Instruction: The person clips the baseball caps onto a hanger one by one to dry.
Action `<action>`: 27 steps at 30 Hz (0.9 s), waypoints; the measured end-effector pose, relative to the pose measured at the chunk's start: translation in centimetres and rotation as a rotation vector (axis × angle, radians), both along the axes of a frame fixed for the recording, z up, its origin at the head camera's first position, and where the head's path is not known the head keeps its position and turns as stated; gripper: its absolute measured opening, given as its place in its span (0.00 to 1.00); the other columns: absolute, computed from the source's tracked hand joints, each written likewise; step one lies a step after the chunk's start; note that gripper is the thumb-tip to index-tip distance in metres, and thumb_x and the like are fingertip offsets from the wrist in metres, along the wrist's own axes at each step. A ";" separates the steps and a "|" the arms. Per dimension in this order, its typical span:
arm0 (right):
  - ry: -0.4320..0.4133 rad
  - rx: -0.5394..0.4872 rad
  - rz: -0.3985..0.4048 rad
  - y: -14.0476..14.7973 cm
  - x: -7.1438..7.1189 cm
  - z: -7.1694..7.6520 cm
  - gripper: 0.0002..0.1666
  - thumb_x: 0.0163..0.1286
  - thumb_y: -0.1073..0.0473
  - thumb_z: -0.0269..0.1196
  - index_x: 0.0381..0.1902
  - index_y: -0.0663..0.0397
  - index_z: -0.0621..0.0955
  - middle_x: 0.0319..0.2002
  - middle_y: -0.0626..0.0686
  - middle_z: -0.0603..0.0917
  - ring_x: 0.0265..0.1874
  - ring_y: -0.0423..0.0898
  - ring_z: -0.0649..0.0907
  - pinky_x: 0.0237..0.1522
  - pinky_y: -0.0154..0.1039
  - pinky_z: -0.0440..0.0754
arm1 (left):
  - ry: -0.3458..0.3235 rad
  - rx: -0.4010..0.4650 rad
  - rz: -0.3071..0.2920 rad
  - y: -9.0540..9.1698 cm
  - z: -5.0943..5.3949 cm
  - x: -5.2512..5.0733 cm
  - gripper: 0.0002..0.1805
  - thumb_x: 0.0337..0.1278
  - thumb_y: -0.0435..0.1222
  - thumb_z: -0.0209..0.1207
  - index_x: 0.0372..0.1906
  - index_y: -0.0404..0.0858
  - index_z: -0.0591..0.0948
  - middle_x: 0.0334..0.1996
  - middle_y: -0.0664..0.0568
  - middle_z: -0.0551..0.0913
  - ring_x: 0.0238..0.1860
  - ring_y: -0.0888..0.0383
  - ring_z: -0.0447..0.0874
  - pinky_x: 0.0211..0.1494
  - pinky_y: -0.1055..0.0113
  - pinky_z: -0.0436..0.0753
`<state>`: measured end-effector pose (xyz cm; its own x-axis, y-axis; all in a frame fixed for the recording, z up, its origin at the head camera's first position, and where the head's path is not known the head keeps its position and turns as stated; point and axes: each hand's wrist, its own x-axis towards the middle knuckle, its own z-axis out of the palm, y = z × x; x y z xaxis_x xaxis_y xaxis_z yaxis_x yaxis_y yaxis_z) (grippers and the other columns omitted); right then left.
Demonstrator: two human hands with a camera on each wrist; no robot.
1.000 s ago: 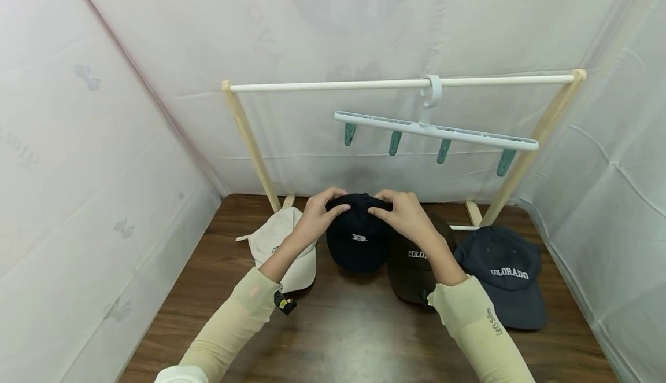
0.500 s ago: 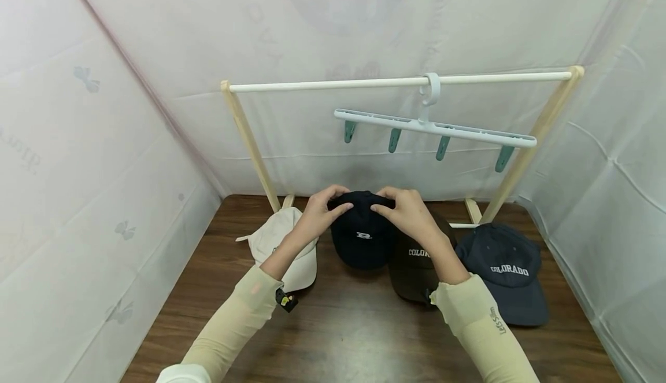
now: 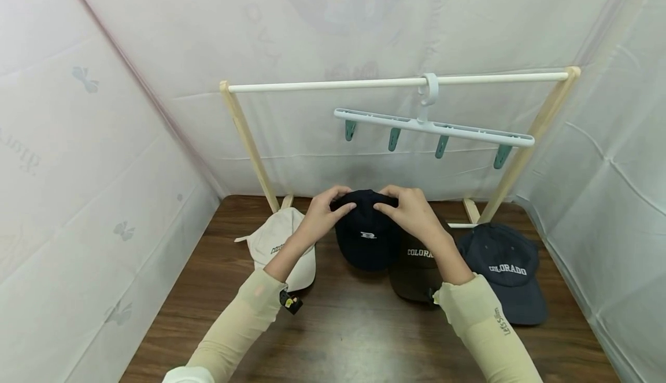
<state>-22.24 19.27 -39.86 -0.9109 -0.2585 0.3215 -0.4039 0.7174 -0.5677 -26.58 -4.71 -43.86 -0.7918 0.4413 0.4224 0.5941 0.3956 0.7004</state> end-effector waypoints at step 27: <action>0.015 -0.043 -0.041 1.2 -0.3 1.2 0.14 0.70 0.55 0.69 0.50 0.55 0.87 0.46 0.56 0.89 0.46 0.56 0.86 0.48 0.56 0.83 | 0.043 0.041 -0.050 2.4 4.4 -2.4 0.16 0.76 0.42 0.56 0.61 0.41 0.79 0.55 0.52 0.83 0.59 0.57 0.78 0.66 0.57 0.76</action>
<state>-22.51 20.47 -38.62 -0.9155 -0.2070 0.3449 -0.3834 0.7087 -0.5923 -28.95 -2.34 -39.44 -0.7500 0.4614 0.4739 0.6421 0.3360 0.6890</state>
